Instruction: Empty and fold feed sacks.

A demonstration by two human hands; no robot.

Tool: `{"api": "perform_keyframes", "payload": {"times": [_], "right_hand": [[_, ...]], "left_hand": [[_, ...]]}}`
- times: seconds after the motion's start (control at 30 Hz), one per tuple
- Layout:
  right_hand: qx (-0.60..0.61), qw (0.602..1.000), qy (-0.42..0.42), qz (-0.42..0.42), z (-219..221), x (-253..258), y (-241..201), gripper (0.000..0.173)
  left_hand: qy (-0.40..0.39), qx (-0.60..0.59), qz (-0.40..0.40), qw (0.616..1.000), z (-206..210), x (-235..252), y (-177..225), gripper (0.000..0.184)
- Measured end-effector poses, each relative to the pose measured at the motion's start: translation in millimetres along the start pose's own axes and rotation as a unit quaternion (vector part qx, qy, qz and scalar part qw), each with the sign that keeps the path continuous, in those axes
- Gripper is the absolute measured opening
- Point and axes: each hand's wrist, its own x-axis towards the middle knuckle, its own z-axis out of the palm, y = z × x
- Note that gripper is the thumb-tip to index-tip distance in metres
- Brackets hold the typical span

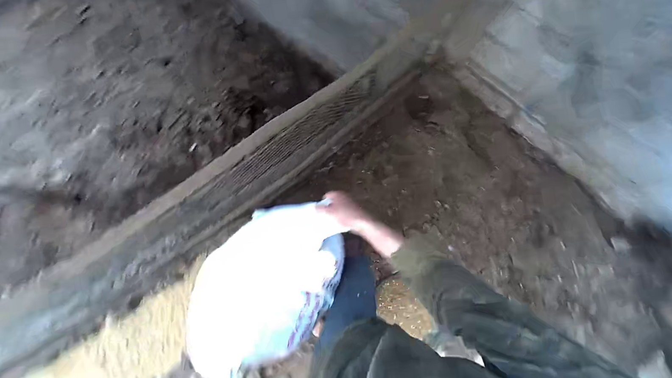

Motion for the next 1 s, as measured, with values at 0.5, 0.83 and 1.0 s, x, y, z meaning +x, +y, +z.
{"api": "perform_keyframes", "payload": {"times": [0.5, 0.83, 1.0], "right_hand": [[0.054, 0.975, 0.212, 0.05, -462, 118, 149, 0.029], [0.03, 0.964, 0.255, 0.064, -773, 168, 245, 0.033], [0.025, 0.948, 0.306, 0.079, -879, 142, 296, 0.037]], "left_hand": [[-0.194, 0.112, -0.021, 0.974, 466, -132, 233, 0.044], [-0.244, 0.108, 0.015, 0.964, 749, -280, 330, 0.045], [-0.298, 0.123, 0.02, 0.946, 829, -347, 355, 0.044]]}}
